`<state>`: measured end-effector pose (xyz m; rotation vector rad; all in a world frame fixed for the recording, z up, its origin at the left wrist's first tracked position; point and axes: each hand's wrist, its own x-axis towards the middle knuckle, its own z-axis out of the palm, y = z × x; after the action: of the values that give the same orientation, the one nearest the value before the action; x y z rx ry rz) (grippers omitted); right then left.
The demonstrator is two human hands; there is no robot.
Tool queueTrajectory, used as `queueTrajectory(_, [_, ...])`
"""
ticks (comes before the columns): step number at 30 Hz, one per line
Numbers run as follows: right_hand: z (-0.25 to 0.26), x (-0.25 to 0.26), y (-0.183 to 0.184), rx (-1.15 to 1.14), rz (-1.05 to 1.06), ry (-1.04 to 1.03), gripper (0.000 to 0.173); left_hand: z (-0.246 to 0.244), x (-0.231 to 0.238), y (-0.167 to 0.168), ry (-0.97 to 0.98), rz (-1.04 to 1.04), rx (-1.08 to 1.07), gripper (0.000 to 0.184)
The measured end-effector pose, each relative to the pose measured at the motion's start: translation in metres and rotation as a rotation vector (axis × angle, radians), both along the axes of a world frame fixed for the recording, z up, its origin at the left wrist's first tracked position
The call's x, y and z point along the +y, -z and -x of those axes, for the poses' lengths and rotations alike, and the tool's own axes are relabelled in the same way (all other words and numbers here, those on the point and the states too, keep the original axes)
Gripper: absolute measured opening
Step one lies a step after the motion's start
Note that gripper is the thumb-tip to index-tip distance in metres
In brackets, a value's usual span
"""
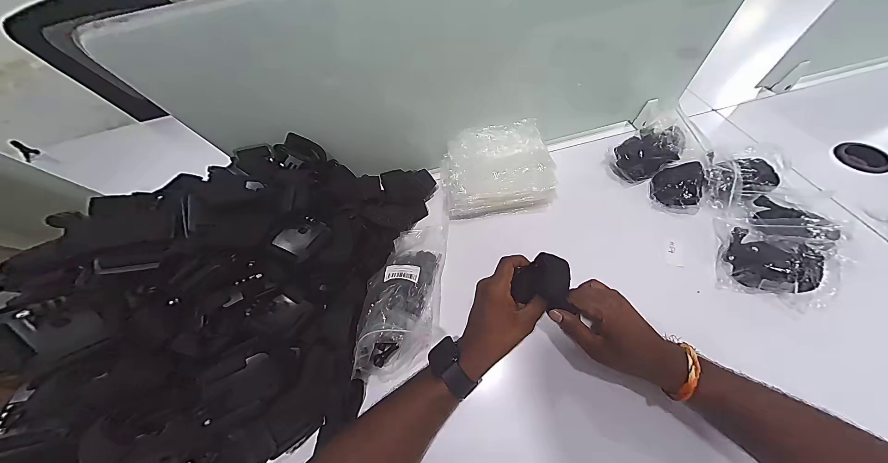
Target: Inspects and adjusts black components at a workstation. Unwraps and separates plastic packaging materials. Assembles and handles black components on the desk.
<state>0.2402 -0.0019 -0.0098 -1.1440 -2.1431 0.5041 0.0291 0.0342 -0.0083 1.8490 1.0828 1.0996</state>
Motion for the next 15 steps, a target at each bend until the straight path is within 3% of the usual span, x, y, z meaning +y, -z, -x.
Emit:
queueTrajectory(8, [0.003,-0.001,-0.001,-0.015,-0.176,0.037,0.033,-0.013,-0.015,-0.005,-0.039,-0.023,0.057,0.041])
queueTrajectory(15, [0.002,0.000,-0.001,-0.030,-0.253,0.020,0.031,-0.012,-0.015,-0.002,0.047,-0.077,0.025,0.046])
